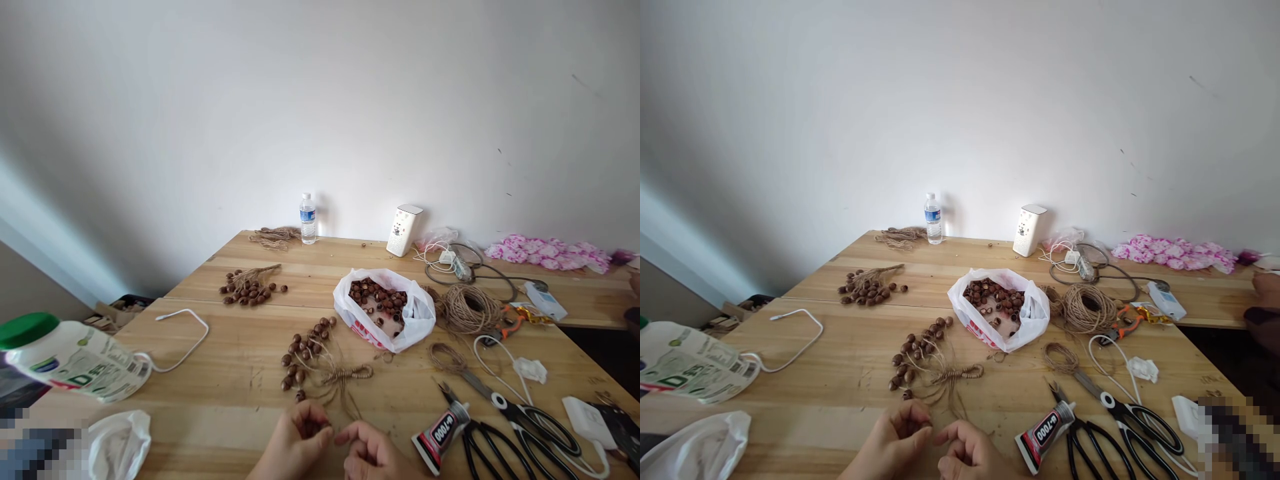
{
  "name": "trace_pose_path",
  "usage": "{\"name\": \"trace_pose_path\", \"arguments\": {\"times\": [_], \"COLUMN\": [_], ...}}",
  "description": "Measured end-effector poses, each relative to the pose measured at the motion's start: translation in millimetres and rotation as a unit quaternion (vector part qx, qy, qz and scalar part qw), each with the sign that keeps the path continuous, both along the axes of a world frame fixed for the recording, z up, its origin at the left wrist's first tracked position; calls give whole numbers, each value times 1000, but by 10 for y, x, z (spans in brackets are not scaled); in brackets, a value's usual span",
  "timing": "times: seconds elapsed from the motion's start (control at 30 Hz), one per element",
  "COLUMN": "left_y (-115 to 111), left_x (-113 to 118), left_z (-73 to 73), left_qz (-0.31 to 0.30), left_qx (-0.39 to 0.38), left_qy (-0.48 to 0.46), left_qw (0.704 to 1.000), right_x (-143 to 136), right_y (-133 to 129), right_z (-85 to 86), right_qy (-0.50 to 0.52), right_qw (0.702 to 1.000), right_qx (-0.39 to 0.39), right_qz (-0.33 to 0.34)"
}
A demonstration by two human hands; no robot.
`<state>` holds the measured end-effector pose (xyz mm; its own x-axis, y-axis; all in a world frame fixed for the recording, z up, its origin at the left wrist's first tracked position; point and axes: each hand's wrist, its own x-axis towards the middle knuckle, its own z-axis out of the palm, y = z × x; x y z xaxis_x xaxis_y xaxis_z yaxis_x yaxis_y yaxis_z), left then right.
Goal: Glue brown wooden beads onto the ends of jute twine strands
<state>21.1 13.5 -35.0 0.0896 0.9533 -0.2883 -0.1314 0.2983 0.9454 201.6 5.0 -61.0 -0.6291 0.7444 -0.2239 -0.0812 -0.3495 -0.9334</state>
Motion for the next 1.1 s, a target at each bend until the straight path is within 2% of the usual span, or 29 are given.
{"name": "trace_pose_path", "arguments": {"times": [0.1, 0.23, 0.4, 0.53, 0.73, 0.97, 1.1], "left_y": [-2, -19, -35, -40, -42, -50, -38], "left_x": [4, 5, -9, 2, 9, 14, 8], "left_z": [32, 52, 7, 15, 87, 77, 56], "left_qz": [4, -8, -32, -22, -13, -14, -11], "left_qx": [-21, 22, -22, -49, -10, 36, 14], "left_qy": [-2, -16, -15, -42, -58, -68, -70], "left_qw": [1000, 1000, 999, 998, 998, 997, 997], "right_x": [-5, -2, 4, -5, -19, -12, 5], "right_y": [0, 4, 2, -9, -19, -7, 4], "right_z": [-4, 21, 48, 38, 71, 60, 12], "right_qy": [3, -1, -7, -1, -22, -16, -24], "right_qw": [1000, 1000, 1000, 1000, 1000, 1000, 1000], "right_qx": [1, 4, -1, -2, 5, 6, 4], "right_qz": [-2, 0, 1, -3, -7, -5, -1]}}
